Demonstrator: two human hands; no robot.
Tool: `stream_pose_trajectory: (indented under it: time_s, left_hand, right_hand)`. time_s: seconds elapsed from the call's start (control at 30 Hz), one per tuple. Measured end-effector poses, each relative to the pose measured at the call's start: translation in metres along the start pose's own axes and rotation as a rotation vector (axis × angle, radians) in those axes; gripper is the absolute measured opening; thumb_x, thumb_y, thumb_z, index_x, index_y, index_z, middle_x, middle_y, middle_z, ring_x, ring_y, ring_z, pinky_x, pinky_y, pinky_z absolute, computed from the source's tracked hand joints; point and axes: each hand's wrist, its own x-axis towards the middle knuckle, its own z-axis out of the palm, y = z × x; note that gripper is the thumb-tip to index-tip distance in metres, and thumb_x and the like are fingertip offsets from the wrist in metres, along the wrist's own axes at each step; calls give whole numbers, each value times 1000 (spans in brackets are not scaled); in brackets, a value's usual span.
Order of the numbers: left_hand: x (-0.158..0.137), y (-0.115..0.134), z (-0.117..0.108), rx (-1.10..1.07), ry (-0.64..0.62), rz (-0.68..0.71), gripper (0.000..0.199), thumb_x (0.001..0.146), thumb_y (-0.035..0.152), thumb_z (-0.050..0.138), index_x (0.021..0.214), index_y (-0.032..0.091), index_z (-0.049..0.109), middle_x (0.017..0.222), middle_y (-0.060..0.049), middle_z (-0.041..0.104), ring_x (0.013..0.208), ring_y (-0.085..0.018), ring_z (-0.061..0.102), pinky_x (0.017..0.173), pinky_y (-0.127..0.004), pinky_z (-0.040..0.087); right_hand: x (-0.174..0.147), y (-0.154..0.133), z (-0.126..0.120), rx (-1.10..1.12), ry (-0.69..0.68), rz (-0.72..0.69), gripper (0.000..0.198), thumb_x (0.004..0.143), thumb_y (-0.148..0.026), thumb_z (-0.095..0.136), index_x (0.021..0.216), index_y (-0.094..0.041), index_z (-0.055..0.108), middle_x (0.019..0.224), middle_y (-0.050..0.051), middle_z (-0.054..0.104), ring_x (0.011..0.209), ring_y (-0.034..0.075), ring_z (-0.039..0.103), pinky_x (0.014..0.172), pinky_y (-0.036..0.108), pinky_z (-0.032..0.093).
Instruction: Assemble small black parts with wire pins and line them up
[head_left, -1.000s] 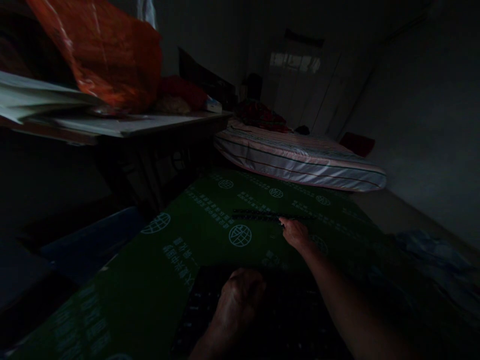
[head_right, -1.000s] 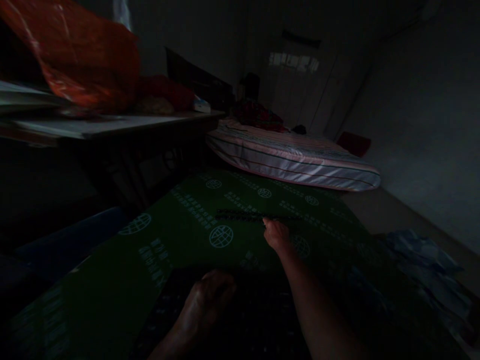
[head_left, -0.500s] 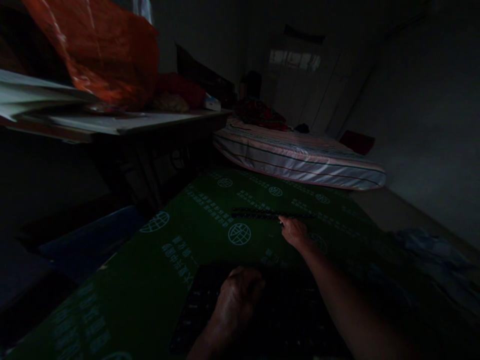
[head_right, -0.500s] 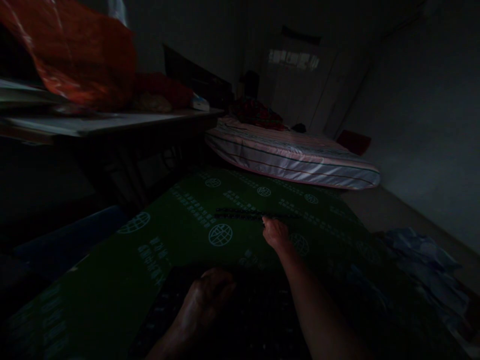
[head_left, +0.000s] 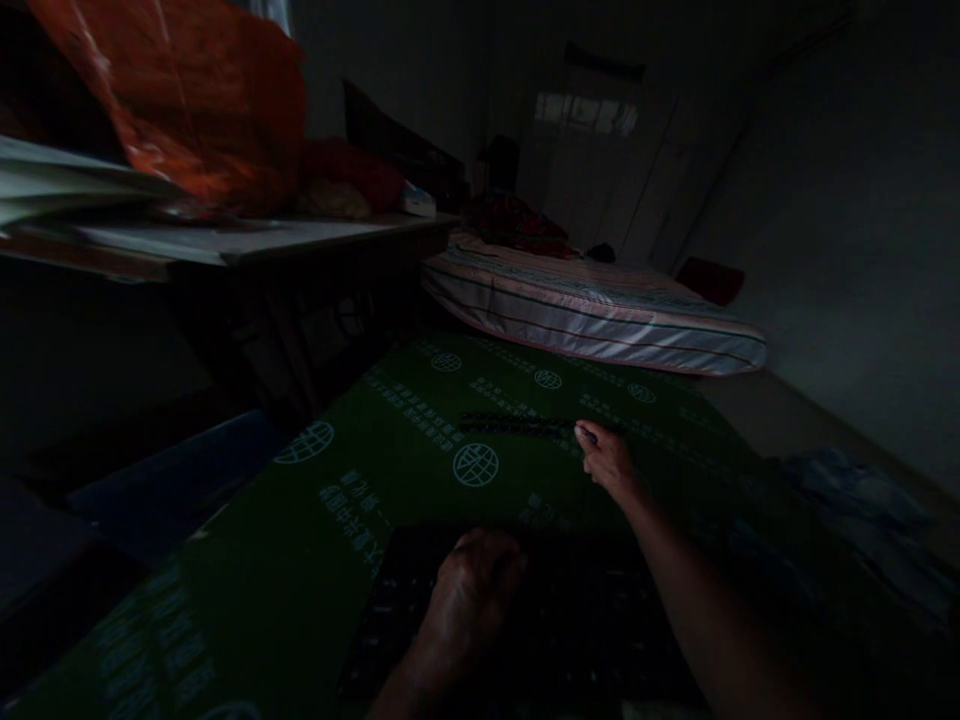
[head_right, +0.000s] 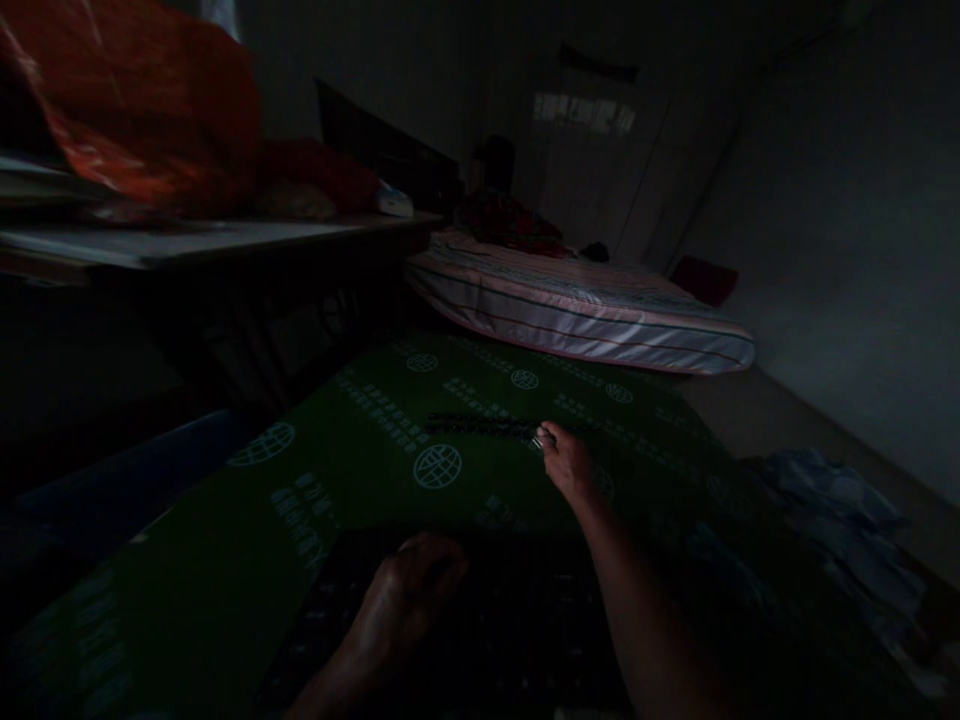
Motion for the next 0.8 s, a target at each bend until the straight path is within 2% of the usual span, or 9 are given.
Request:
stream_pose_trajectory:
  time_s: [0.1, 0.17, 0.23, 0.37, 0.47, 0.63, 0.8]
  left_hand:
    - [0, -1, 0, -1, 9, 10, 17, 81, 25, 49, 74, 21, 64, 75, -3, 67, 72, -17, 60, 68, -27, 46]
    - [1, -2, 0, 4, 14, 5, 17, 81, 26, 49, 75, 21, 64, 75, -3, 67, 72, -17, 61, 67, -27, 46]
    - [1, -3, 1, 5, 20, 1, 18, 81, 27, 49, 75, 21, 64, 75, -3, 67, 73, -17, 61, 68, -27, 47]
    - [2, -1, 1, 10, 28, 5, 18, 81, 26, 49, 76, 19, 65, 76, -3, 68, 74, -17, 62, 69, -27, 47]
    - [3, 1, 1, 16, 23, 13, 19, 81, 27, 48, 75, 18, 65, 76, -3, 68, 73, -17, 62, 69, -27, 47]
    - [4, 2, 0, -79, -19, -45, 19, 80, 29, 50, 78, 18, 65, 77, -2, 67, 73, -16, 62, 67, -25, 46]
    - [4, 4, -1, -300, -23, -189, 21, 78, 34, 53, 76, 16, 64, 71, -1, 65, 66, -15, 60, 59, -22, 45]
  right_hand:
    - [-17, -1, -12, 238, 25, 69, 60, 87, -58, 22, 125, -18, 48, 47, -4, 55, 36, 10, 51, 39, 18, 40]
    - [-32, -3, -18, 445, 35, 126, 65, 83, -64, 27, 124, -18, 49, 41, -6, 51, 31, 9, 46, 34, 17, 34]
    - [-48, -4, -23, 556, 36, 150, 67, 81, -66, 30, 122, -19, 51, 40, -6, 50, 29, 8, 45, 32, 16, 31]
    - [-76, -3, -28, 628, 56, 154, 64, 80, -65, 33, 105, -13, 62, 39, -5, 48, 29, 7, 41, 33, 17, 32]
    - [-92, -2, -30, 628, 38, 167, 55, 78, -60, 43, 95, -12, 63, 36, -6, 46, 28, 7, 37, 32, 18, 29]
    - [-105, -6, -28, 726, -124, 42, 33, 72, -46, 59, 85, -17, 55, 47, -5, 55, 35, 7, 46, 36, 17, 33]
    - [-110, -11, -27, 748, -258, 18, 29, 66, -40, 66, 78, -16, 55, 50, -4, 58, 37, 7, 49, 38, 17, 35]
